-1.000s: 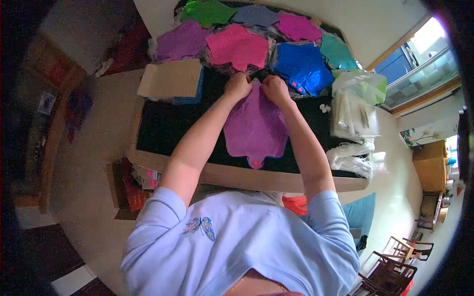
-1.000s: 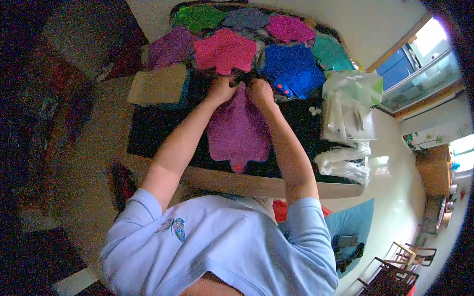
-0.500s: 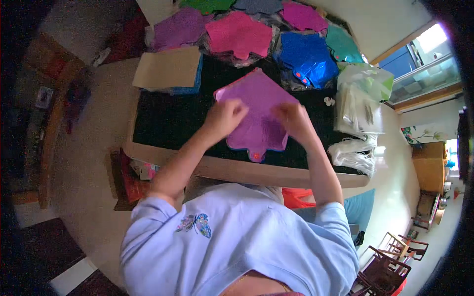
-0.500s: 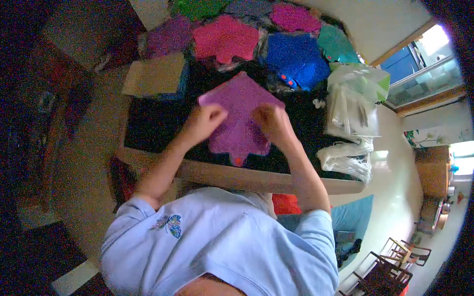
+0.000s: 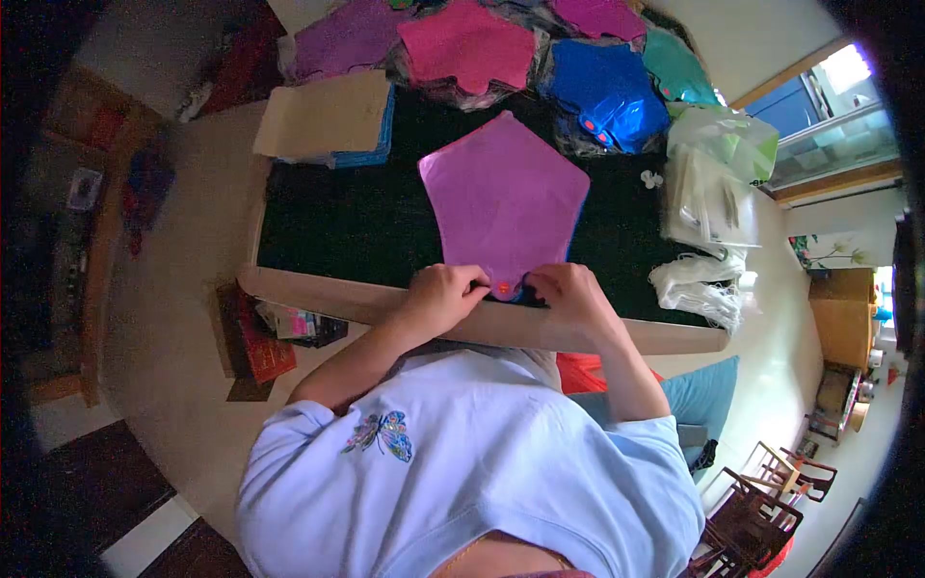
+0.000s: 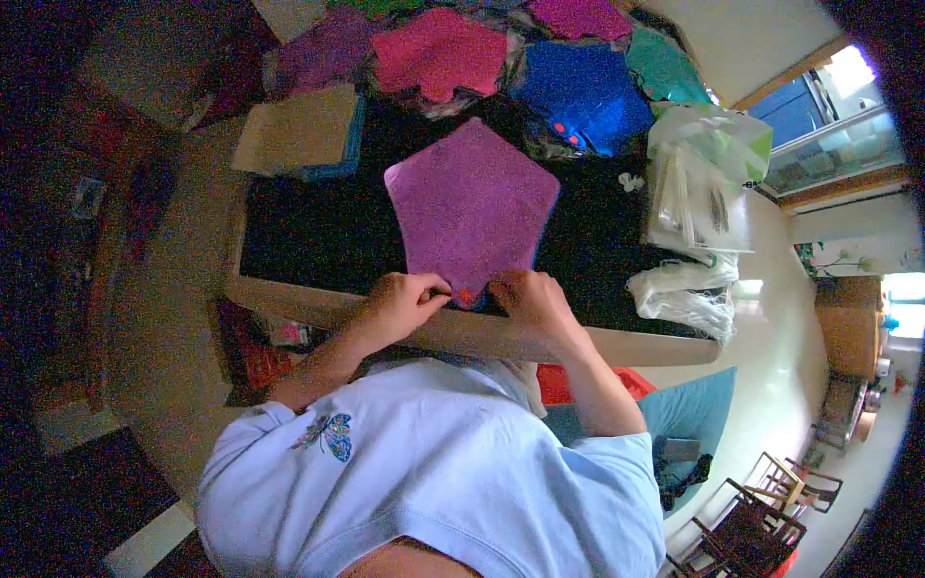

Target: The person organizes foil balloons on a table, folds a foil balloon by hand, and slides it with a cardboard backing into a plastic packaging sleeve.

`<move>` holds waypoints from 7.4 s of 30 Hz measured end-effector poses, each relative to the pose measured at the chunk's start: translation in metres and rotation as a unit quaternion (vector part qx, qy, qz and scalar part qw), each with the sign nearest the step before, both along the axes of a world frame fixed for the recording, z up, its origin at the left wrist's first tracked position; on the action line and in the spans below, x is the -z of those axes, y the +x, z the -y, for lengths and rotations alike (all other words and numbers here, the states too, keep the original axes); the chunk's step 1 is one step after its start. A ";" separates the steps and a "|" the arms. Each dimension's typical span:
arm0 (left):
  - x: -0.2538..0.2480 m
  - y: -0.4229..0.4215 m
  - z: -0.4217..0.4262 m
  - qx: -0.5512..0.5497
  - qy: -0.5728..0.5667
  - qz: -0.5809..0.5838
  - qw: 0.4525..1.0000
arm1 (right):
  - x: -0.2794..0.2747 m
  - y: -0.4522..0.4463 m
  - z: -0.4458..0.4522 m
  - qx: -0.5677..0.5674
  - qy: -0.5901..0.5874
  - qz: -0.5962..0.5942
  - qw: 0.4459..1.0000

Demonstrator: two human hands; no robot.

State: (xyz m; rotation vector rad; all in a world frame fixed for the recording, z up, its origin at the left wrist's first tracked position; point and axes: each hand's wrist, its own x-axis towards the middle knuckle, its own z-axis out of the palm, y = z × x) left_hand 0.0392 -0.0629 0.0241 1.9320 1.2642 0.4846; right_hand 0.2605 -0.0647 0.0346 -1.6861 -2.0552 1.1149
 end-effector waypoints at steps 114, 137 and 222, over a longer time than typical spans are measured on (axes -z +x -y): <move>0.020 -0.008 -0.135 -0.069 0.317 -0.063 0.944 | 0.015 0.007 -0.144 0.002 0.363 0.070 0.929; 0.040 0.043 -0.206 -0.171 0.193 -0.134 0.957 | 0.047 -0.011 -0.205 0.046 0.322 0.145 0.934; 0.031 -0.033 -0.147 -0.185 0.080 0.018 0.979 | 0.046 -0.031 -0.115 -0.117 0.422 0.082 0.895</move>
